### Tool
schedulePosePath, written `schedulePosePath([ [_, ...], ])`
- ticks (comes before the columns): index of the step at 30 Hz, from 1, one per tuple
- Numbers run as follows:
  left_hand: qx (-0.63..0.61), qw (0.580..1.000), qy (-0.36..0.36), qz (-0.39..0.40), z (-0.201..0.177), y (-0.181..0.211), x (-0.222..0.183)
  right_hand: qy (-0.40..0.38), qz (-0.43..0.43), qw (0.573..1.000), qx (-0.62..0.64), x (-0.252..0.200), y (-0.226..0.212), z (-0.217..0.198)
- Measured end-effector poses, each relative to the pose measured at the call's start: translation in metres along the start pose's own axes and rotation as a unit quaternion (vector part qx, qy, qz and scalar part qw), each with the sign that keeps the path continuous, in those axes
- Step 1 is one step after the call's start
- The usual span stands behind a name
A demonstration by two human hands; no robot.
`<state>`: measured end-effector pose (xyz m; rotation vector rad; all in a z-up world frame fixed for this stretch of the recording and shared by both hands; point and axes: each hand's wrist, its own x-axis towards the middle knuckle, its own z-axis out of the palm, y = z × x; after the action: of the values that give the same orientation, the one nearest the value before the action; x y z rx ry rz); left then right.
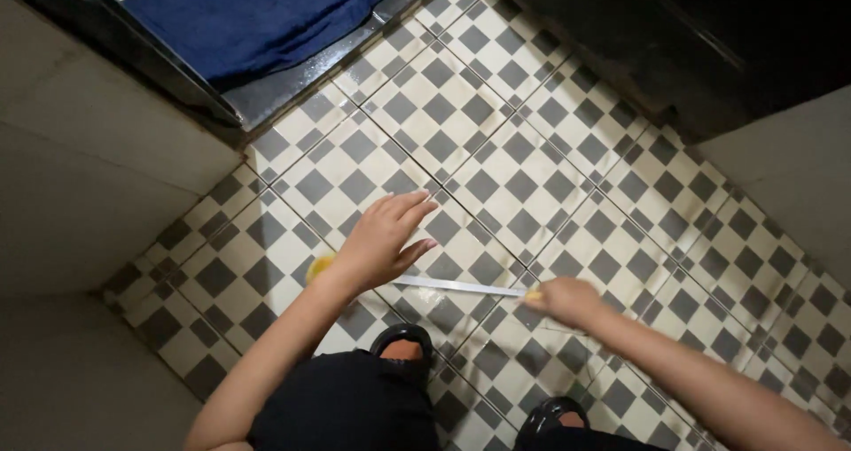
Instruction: Cleaning the toilet, sink, and tiled walls in a bathroom.
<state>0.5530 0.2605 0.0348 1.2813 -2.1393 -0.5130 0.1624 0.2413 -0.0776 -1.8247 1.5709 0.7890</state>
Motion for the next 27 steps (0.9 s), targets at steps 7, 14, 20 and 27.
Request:
schedulePosePath([
  [7,0.014,1.000,0.000,-0.009,-0.009,-0.011,-0.011,0.167,0.117,0.970,0.135,0.094,0.086,-0.040],
  [14,0.005,1.000,0.002,-0.006,-0.002,-0.015,-0.007,0.031,-0.025,0.996,0.074,0.004,-0.031,0.002],
  [20,-0.005,0.999,0.029,-0.020,-0.025,-0.029,-0.022,0.063,0.027,0.996,0.052,0.065,-0.016,-0.038],
  [27,-0.002,0.997,0.051,-0.051,-0.014,-0.053,-0.046,0.120,-0.003,0.965,0.235,0.089,-0.063,0.022],
])
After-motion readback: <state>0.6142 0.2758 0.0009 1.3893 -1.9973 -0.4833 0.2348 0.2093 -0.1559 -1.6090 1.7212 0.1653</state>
